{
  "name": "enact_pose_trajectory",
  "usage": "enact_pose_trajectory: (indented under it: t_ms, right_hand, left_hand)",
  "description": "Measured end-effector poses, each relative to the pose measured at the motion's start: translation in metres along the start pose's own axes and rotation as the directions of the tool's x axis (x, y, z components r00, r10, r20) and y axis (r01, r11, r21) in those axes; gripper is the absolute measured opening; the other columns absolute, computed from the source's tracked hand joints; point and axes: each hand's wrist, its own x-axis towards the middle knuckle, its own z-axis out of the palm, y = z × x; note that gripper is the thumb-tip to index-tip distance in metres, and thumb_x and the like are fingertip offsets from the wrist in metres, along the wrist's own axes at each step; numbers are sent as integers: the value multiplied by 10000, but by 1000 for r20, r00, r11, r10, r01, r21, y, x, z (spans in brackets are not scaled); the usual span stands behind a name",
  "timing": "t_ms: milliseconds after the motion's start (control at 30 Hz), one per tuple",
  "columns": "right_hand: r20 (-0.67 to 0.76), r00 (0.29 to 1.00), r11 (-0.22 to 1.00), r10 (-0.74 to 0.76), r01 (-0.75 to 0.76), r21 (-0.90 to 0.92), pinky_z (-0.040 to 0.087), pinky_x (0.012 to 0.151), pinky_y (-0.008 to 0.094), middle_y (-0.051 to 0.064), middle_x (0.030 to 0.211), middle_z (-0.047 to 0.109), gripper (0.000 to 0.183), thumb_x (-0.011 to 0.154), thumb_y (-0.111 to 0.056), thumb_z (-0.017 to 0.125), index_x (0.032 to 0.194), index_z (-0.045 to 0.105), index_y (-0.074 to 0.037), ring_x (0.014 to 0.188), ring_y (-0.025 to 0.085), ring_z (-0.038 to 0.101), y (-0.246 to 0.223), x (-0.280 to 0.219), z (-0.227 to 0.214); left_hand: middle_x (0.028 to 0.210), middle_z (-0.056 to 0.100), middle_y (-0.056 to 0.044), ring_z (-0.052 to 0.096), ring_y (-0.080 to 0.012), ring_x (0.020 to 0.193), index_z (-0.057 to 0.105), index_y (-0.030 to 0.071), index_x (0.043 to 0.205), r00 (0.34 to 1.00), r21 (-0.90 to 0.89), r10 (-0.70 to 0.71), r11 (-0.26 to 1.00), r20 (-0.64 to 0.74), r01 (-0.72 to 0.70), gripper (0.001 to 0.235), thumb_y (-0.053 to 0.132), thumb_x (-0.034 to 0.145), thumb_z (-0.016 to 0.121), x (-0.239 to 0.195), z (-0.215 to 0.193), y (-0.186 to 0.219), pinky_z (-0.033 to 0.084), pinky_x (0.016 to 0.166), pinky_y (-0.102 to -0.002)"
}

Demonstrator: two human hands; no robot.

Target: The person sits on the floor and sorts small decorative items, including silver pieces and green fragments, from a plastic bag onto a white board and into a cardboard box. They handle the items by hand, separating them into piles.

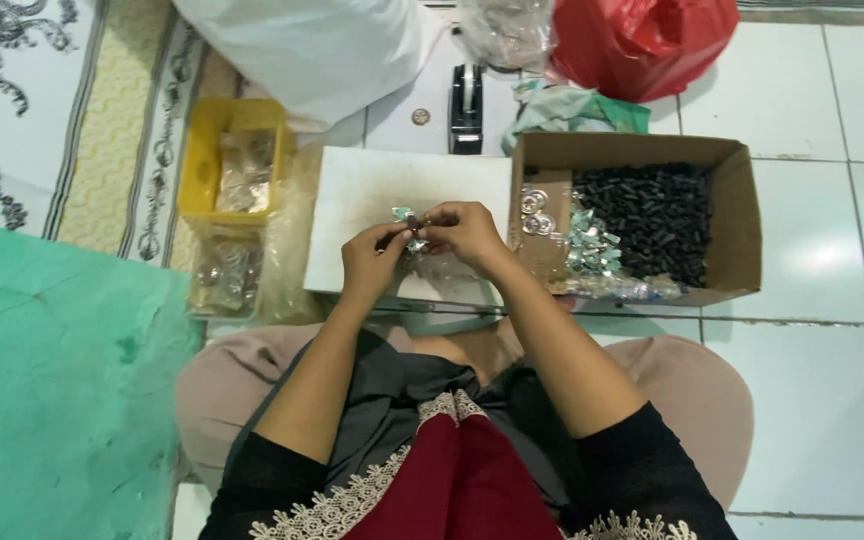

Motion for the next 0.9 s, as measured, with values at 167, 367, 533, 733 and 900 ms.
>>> enact_pose_trajectory:
  t_ms: [167,367,533,733,900]
  right_hand:
    - [19,998,987,-58,60,-151,679,598,384,260,894,743,220,824,51,779,1043,750,62,706,327,776,-5,17,22]
    - [46,997,851,-69,83,-518,659,701,398,199,1011,774,311,803,7,772,1108,786,-56,816,311,781,-5,28,21]
    - [11,998,834,-66,62,-548,651,777,382,162,1086,775,375,782,3,763,1142,777,-103,817,272,784,-9,27,11]
    - [-96,981,876,-169,105,-470,650,734,402,236,1095,745,377,819,78,710,1169,761,-54,923,363,758,-20,0,-65]
    - [-249,944,711,-216,-22,-703,637,713,428,212,1079,761,330,839,70,710,1141,790,-36,923,394,741,-10,-42,-171]
  left_hand:
    - [1011,777,-134,740,-294,976,806,113,1100,994,29,54,998,-99,-52,214,256,942,795,4,-9,-17,626,789,-375]
    - [884,746,-137,736,-278,810,799,93,1087,971,140,196,974,-137,-176,191,185,919,797,14,-10,-32,604,646,-337]
    - [854,739,-128,732,-263,768,795,74,1093,952,189,235,962,-196,-199,180,135,924,792,14,-21,-30,596,629,-317]
    - [940,728,-111,740,-258,768,765,86,1143,895,176,335,940,-295,-294,211,31,940,743,3,-28,-5,601,595,-312]
    - [960,718,-101,734,-269,759,767,82,1142,860,146,462,886,-219,-439,228,17,925,754,1,0,7,596,573,-311]
